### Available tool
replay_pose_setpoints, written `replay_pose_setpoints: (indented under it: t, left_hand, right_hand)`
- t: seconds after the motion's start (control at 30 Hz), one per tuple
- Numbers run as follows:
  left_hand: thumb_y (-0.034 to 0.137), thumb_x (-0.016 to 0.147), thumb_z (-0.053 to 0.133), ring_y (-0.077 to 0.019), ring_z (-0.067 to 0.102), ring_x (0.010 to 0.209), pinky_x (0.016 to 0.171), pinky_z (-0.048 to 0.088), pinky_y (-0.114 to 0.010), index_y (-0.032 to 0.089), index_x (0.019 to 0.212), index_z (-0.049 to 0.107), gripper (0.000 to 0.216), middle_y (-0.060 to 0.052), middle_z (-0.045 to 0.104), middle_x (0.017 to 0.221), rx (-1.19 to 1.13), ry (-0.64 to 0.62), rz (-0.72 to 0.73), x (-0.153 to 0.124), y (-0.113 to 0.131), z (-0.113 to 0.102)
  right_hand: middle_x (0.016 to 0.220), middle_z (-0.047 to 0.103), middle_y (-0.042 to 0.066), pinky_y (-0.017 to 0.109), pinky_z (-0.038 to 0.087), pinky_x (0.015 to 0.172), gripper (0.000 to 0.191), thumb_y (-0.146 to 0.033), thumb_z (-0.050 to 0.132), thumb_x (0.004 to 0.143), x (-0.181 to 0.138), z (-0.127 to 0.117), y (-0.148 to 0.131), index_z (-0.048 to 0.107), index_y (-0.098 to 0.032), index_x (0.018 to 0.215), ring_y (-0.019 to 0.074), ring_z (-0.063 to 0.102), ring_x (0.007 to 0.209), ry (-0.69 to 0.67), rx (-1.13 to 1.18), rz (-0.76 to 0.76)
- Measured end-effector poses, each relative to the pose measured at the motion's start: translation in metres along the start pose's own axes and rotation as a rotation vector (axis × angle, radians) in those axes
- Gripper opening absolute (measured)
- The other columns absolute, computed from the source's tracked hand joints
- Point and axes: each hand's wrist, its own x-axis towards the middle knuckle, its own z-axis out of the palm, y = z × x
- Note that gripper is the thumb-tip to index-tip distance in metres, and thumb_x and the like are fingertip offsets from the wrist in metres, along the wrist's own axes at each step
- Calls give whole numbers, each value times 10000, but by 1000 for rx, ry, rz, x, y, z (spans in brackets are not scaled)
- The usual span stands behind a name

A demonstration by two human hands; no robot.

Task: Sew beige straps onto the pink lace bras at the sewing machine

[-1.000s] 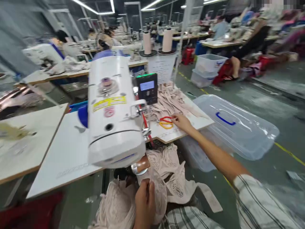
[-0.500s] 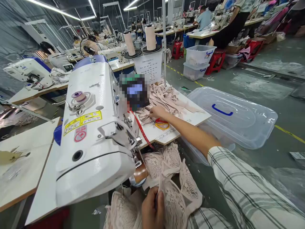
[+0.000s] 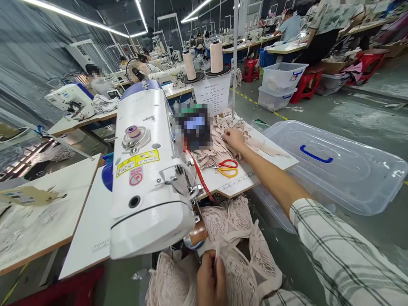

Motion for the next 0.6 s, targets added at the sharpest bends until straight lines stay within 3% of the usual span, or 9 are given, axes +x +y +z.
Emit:
replay_pose_setpoints:
  t: [0.1,0.17,0.27,0.33,0.4,0.5,0.6]
  left_hand:
    - [430,976,474,-228,701,856,771,554,-319,205,1090,654,310,-97,730,947,11,4,56,2,0,-6]
    - [378,986,455,-224,711,890,806,562,-321,220,1093,687,300,-95,740,971,18,-19,143,4,4,-12]
    - [363,1003,428,-227,717,927,822,570,-322,218,1058,726,336,-105,753,998,21,-15,227,7,15,-23]
    - [418,1011,423,-254,687,1082,907,555,-358,207,1191,695,388,-133,729,1160,1,-18,258,8,22,-30]
    - [551,1002,389,-287,622,1213,998,514,-414,197,1333,618,536,-155,661,1310,-54,-80,309,8,30,-32]
    - [750,922,330,-307,646,1115,960,519,-426,187,1273,670,746,-161,692,1225,-130,-290,335,6,43,-30]
    - [723,911,434,-228,652,789,731,518,-316,158,946,772,659,-107,722,855,-171,-521,290,5,54,-25]
  right_hand:
    - [986,715,103,331,483,805,252,-285,396,983,-36,-10,-5,596,-156,1065,219,627,894,9,142,-39]
    - [864,709,54,298,501,672,244,-347,391,986,-80,-18,-2,552,-181,1064,176,612,714,-113,449,-34]
    - [849,709,32,251,484,517,343,-444,625,858,-172,-26,6,523,-203,1081,129,575,574,-567,1035,57]
    - [890,720,30,202,446,456,535,-469,748,780,-235,-26,9,507,-209,1181,91,563,530,-841,1131,107]
    - [939,724,38,184,444,449,681,-482,766,773,-287,-25,7,446,-233,1320,105,633,585,-1032,1191,140]
    - [921,719,30,193,498,511,711,-468,721,835,-329,-24,3,389,-262,1429,124,679,665,-1059,1202,89]
    - [958,732,47,221,551,612,658,-413,670,892,-327,-24,3,384,-267,1466,150,704,784,-896,1114,14]
